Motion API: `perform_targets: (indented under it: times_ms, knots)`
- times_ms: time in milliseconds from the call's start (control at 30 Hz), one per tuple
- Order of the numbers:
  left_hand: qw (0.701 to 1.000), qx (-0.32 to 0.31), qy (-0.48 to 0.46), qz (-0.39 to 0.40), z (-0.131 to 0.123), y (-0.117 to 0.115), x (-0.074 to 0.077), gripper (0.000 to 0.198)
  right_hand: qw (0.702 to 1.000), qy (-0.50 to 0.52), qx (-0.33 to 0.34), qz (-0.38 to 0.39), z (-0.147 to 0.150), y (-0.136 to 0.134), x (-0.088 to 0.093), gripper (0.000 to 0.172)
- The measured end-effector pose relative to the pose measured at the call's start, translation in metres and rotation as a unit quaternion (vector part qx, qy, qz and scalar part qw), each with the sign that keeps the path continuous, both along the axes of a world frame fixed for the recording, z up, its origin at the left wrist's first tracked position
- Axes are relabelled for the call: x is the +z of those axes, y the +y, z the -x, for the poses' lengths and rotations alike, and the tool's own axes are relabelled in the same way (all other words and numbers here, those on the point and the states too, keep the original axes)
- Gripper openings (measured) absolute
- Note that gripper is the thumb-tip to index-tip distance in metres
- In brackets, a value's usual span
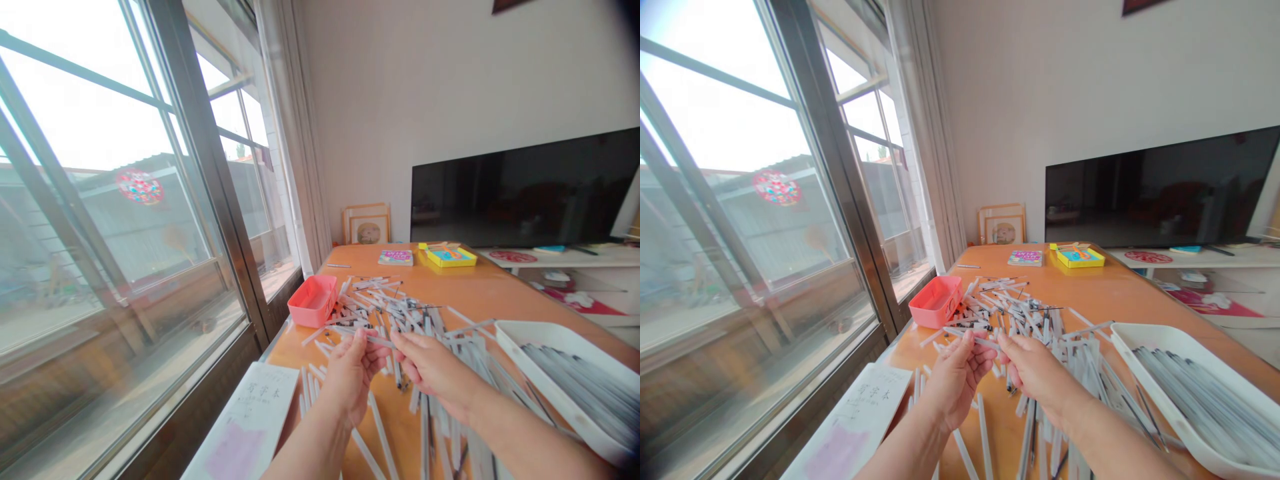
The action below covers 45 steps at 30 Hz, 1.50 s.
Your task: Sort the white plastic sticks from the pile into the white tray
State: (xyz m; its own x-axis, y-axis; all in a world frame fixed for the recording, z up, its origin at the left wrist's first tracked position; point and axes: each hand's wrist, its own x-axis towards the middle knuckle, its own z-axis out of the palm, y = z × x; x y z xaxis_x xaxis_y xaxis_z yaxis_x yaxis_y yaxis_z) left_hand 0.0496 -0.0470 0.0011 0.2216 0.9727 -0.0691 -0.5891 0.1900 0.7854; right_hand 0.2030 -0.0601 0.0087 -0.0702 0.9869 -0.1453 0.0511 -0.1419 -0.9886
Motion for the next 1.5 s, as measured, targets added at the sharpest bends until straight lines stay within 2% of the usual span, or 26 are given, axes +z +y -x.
perform_targets:
  times_ms: [200,300,367,433,500,567,700,833,1033,1133,1200,1267,1333,1400,1500]
  knots:
    - [0.999,-0.001,0.035,-0.027,0.007,0.004,-0.001,0.046,0.998,-0.055,0.039,-0.002,-0.004,0.003,0.000,0.055]
    - [0.996,0.052,0.066,-0.032,0.014,0.011,-0.002,0.048,0.984,-0.163,0.018,-0.068,-0.014,0.009,-0.006,0.052]
    - [0.990,0.092,0.100,-0.028,0.019,0.015,-0.003,0.051,0.946,-0.288,0.007,-0.149,-0.020,0.013,-0.012,0.042]
    - [0.985,0.110,0.133,-0.016,0.023,0.019,-0.004,0.052,0.884,-0.409,0.009,-0.225,-0.022,0.014,-0.019,0.030]
    - [0.981,0.110,0.157,0.000,0.026,0.020,-0.004,0.051,0.827,-0.488,0.022,-0.276,-0.021,0.013,-0.024,0.024]
    - [0.980,0.101,0.172,0.010,0.026,0.020,-0.004,0.048,0.788,-0.534,0.038,-0.304,-0.016,0.010,-0.029,0.023]
    - [0.979,0.070,0.188,0.017,0.024,0.017,-0.003,0.043,0.748,-0.580,0.043,-0.319,-0.005,0.006,-0.033,0.023]
    - [0.977,0.049,0.205,0.023,0.021,0.015,-0.005,0.042,0.735,-0.592,0.038,-0.328,0.001,0.004,-0.034,0.019]
    - [0.975,0.026,0.219,0.004,0.020,0.017,-0.008,0.047,0.748,-0.573,0.032,-0.333,0.004,0.000,-0.031,0.022]
    - [0.974,0.023,0.226,-0.002,0.020,0.016,-0.007,0.049,0.766,-0.555,0.016,-0.323,-0.001,0.003,-0.028,0.020]
    - [0.973,0.020,0.231,-0.006,0.020,0.015,-0.005,0.049,0.798,-0.528,0.002,-0.292,-0.007,0.008,-0.024,0.017]
    - [0.971,0.010,0.240,-0.010,0.020,0.014,-0.004,0.047,0.850,-0.465,-0.006,-0.248,-0.016,0.013,-0.020,0.014]
    - [0.968,-0.012,0.249,-0.019,0.020,0.012,-0.003,0.044,0.909,-0.363,-0.009,-0.203,-0.025,0.018,-0.013,0.009]
    - [0.967,-0.039,0.248,-0.032,0.020,0.011,-0.002,0.040,0.957,-0.245,-0.005,-0.158,-0.034,0.020,-0.005,0.011]
    - [0.966,-0.067,0.240,-0.066,0.019,0.009,0.000,0.032,0.989,-0.102,-0.015,-0.104,-0.046,0.020,0.008,0.017]
